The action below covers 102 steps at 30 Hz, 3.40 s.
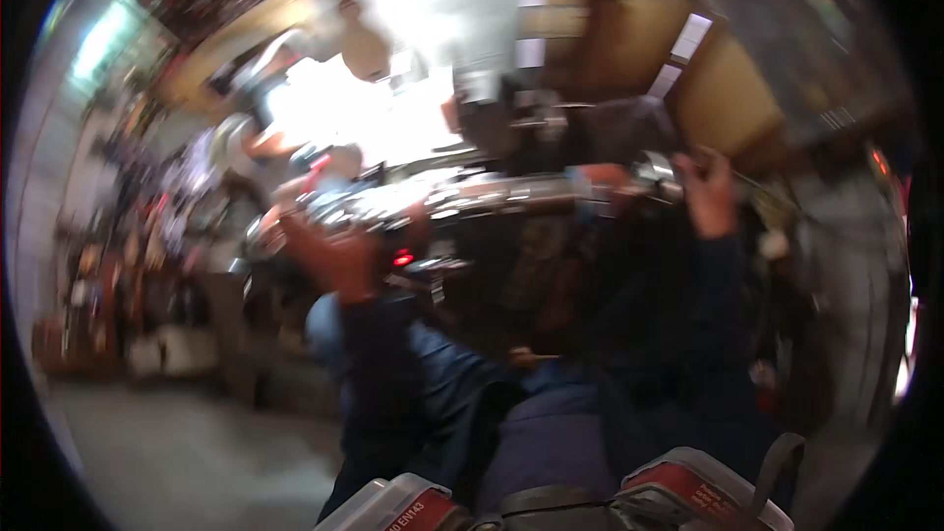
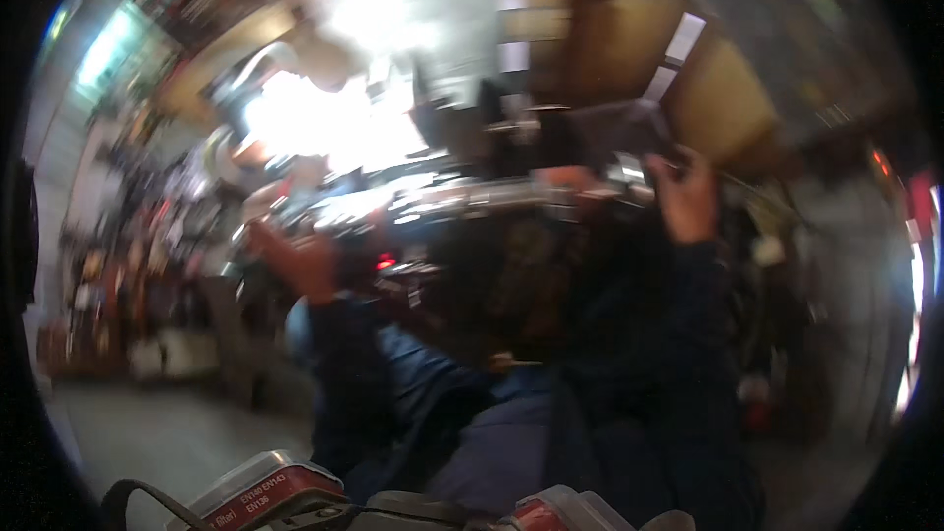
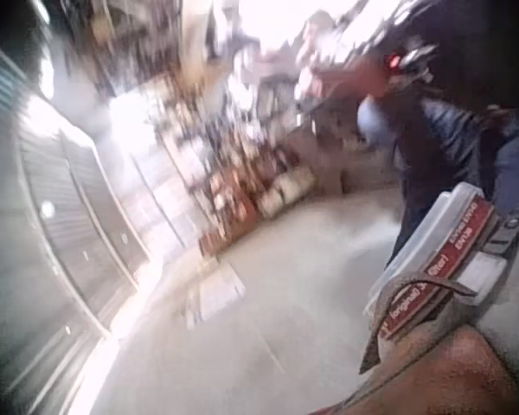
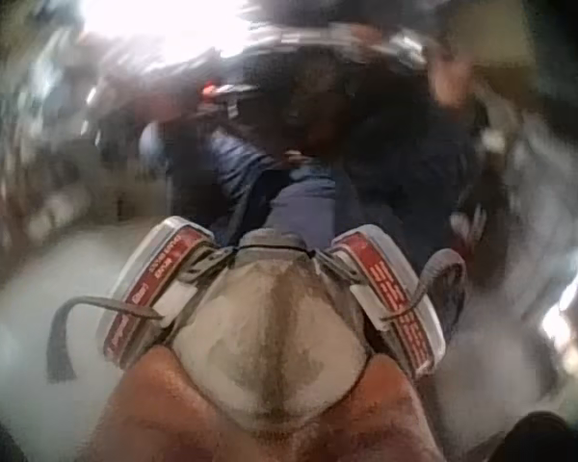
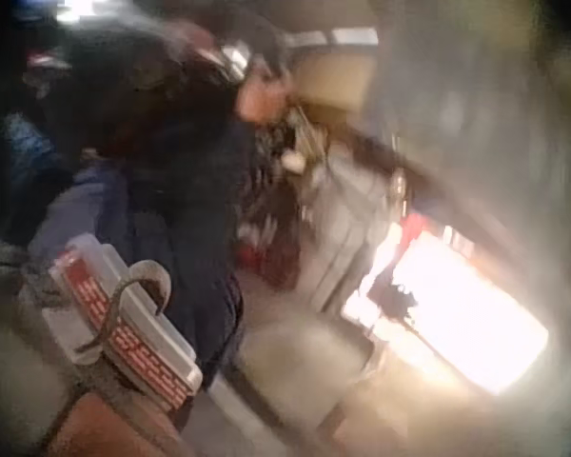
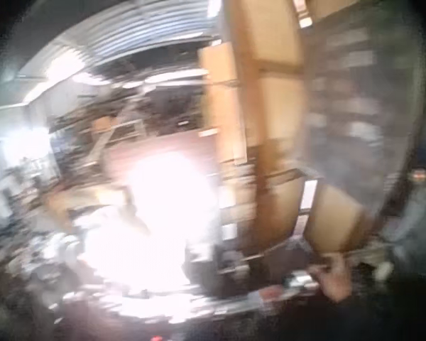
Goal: The person operates a specialized grinding machine to shape a camshaft, adjusting multiple dials and levers to control the machine's movement. They periodically wipe the camshaft with a cloth and monitor its position relative to the spinning grinding wheel.
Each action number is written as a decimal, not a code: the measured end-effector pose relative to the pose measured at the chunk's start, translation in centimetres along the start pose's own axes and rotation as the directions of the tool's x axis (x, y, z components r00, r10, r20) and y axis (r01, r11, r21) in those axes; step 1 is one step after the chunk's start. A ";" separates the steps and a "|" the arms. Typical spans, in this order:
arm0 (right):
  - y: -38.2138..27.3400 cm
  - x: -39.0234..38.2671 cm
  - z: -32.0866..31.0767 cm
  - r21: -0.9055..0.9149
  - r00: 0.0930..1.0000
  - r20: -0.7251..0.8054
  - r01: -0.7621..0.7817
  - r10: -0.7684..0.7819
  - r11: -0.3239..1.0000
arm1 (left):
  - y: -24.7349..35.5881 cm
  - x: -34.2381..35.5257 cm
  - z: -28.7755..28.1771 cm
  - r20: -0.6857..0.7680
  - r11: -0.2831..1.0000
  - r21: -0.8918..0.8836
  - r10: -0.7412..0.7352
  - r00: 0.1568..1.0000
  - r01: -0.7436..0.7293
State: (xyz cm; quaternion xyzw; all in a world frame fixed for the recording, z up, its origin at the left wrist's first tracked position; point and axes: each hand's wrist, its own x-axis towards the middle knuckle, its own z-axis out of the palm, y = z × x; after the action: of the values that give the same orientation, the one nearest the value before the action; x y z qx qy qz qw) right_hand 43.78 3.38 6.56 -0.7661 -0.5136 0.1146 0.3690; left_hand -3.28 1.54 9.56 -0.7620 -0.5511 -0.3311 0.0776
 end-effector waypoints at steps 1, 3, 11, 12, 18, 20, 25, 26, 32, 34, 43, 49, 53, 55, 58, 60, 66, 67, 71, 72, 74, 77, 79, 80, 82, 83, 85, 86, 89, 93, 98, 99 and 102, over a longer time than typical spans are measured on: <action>-0.2 -0.7 -0.5 -0.041 0.993 -0.119 -0.004 -0.001 0.999 | -2.1 -0.5 0.7 -0.040 0.998 0.039 -0.041 0.998 0.043; -0.4 -2.6 -0.2 0.135 0.966 -0.256 0.067 -0.031 0.989 | -5.5 -1.9 0.7 -0.055 0.987 0.118 -0.106 0.993 0.112; 0.6 -13.8 0.6 0.503 0.968 0.058 0.183 -0.245 0.844 | -9.9 -0.4 1.3 0.225 0.620 -0.532 -0.552 0.803 0.576; 0.1 -14.8 0.2 0.539 0.943 0.210 0.108 -0.257 0.835 | -10.8 0.0 1.2 0.269 0.605 -0.509 -0.565 0.780 0.613; -4.2 -16.8 0.6 0.660 0.719 0.379 0.230 -0.582 0.715 | -8.5 -0.3 0.2 -0.105 0.613 -0.593 -0.701 0.705 0.522; -6.7 -16.8 0.7 0.673 0.647 0.425 0.243 -0.634 0.699 | -1.7 0.1 -1.1 -0.152 0.595 -0.583 -0.749 0.644 0.554; -10.4 -17.4 -0.4 0.551 0.866 -0.146 0.473 -0.479 0.688 | 17.4 -0.5 1.3 0.384 -0.112 -0.920 -0.455 0.804 0.376; -10.9 -17.0 -1.2 0.565 0.865 -0.144 0.470 -0.480 0.678 | 22.4 -0.8 0.9 0.371 -0.236 -0.923 -0.330 0.868 0.304; 0.3 -12.2 -4.7 0.806 0.924 -0.324 0.157 0.204 0.571 | 32.4 -3.5 3.6 0.319 -0.237 -0.923 -0.029 0.947 0.303; 3.2 -9.7 -8.2 0.554 0.804 -0.523 0.069 0.282 0.830 | 25.2 -4.6 5.7 0.065 0.279 -0.959 0.063 0.996 0.045; 39.5 -10.8 -10.4 -0.306 0.544 -0.795 -0.742 0.269 0.597 | 0.5 -14.0 12.8 0.024 0.060 -0.695 -0.994 0.106 0.717; 47.1 -9.0 -4.8 -0.383 0.641 -0.763 -0.554 0.085 0.739 | 1.2 -14.9 13.4 0.607 -0.521 -0.775 -0.771 0.193 0.357; 49.2 -12.1 -8.2 -0.372 0.626 -0.779 -0.477 0.011 0.796 | 1.6 -14.2 12.2 0.747 -0.567 -0.605 -0.647 0.153 0.558; 53.1 -10.5 -9.8 -0.468 0.564 -0.824 -0.727 0.050 0.503 | 1.7 -13.1 12.2 0.896 -0.627 -0.402 -0.419 0.147 0.667; 54.8 -10.3 -10.1 -0.487 0.502 -0.861 -0.861 0.083 0.146 | -0.8 -14.8 12.9 0.930 -0.609 -0.364 -0.283 0.235 0.705; 53.3 -10.8 -10.3 -0.632 0.643 -0.765 -0.746 -0.017 0.210 | -1.1 -15.5 12.6 0.932 -0.621 -0.350 -0.306 0.194 0.702; 47.6 -12.7 -13.4 -0.974 0.878 -0.132 -0.201 0.459 0.105 | -1.1 -15.3 14.7 0.841 -0.512 -0.513 -0.460 0.285 0.689; 45.3 -13.0 -14.9 -0.989 0.806 0.027 -0.066 0.592 0.135 | 2.3 -13.2 13.1 0.661 0.065 -0.439 -0.652 0.371 0.896; 29.2 -9.6 -12.7 -0.814 0.893 -0.412 -0.449 0.179 0.368 | 7.3 -11.4 8.7 0.333 0.527 -0.349 -0.703 0.628 0.775; 27.3 -7.1 -11.0 -0.706 0.840 -0.543 -0.461 0.007 0.537 | 6.4 -12.2 8.2 0.408 0.094 -0.601 -0.818 0.405 0.794; 27.6 -1.8 -10.8 -0.727 0.795 -0.512 -0.199 -0.325 0.657 | 2.1 -13.0 9.9 0.834 -0.748 -0.500 -0.551 0.011 0.436; 10.6 6.0 -5.0 0.015 0.963 -0.172 0.212 -0.207 0.977 | 2.3 -13.4 11.6 0.905 -0.837 -0.423 -0.407 0.120 0.348; 4.8 10.8 -0.4 0.392 0.926 0.224 0.198 -0.302 0.898 | 3.0 -12.5 12.1 0.918 -0.896 -0.350 -0.271 0.288 0.273; 2.0 12.4 2.4 0.487 0.826 0.442 0.104 -0.348 0.867 | 3.0 -12.3 12.1 0.912 -0.910 -0.328 -0.236 0.335 0.252; 0.2 16.8 7.6 0.430 0.592 0.677 0.165 -0.438 0.888 | 3.5 -12.4 12.5 0.906 -0.916 -0.373 -0.323 0.274 0.151; -0.1 17.9 10.7 0.399 0.590 0.686 0.183 -0.425 0.899 | 3.6 -12.2 12.6 0.898 -0.902 -0.394 -0.335 0.286 0.179; 0.1 18.7 15.6 0.381 0.580 0.698 0.197 -0.421 0.903 | 2.9 -14.0 14.0 0.859 -0.871 -0.445 -0.350 0.374 0.207; 0.5 19.0 17.3 0.307 0.557 0.724 0.268 -0.406 0.913 | 3.1 -13.7 14.3 0.818 -0.842 -0.484 -0.338 0.466 0.239; -1.0 16.7 19.7 0.270 0.511 0.737 0.377 -0.442 0.886 | 3.3 -15.8 16.0 0.628 -0.419 -0.722 -0.731 0.266 0.551; -3.2 16.1 18.5 0.197 0.213 0.935 0.350 -0.283 0.916 | 7.3 -14.3 16.9 0.050 0.296 -0.601 -0.913 0.405 0.743; -0.1 14.6 23.3 0.180 0.247 0.795 0.777 -0.554 0.604 | 6.9 -13.8 18.3 0.044 0.291 -0.590 -0.920 0.390 0.753; -0.7 17.2 23.0 0.101 0.230 0.919 0.648 -0.321 0.755 | 6.5 -13.9 18.6 0.050 0.276 -0.594 -0.925 0.376 0.756; 0.9 21.2 22.8 0.217 0.453 0.669 0.639 -0.589 0.738 | 5.4 -14.5 18.9 0.029 0.268 -0.591 -0.936 0.351 0.761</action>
State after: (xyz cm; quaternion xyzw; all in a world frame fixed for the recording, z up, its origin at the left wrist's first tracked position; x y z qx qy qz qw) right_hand 41.26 31.92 -5.75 -0.4361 -0.8572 0.2380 0.1355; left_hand 6.91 -2.79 -12.23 -0.2586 -0.7440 -0.5719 -0.2293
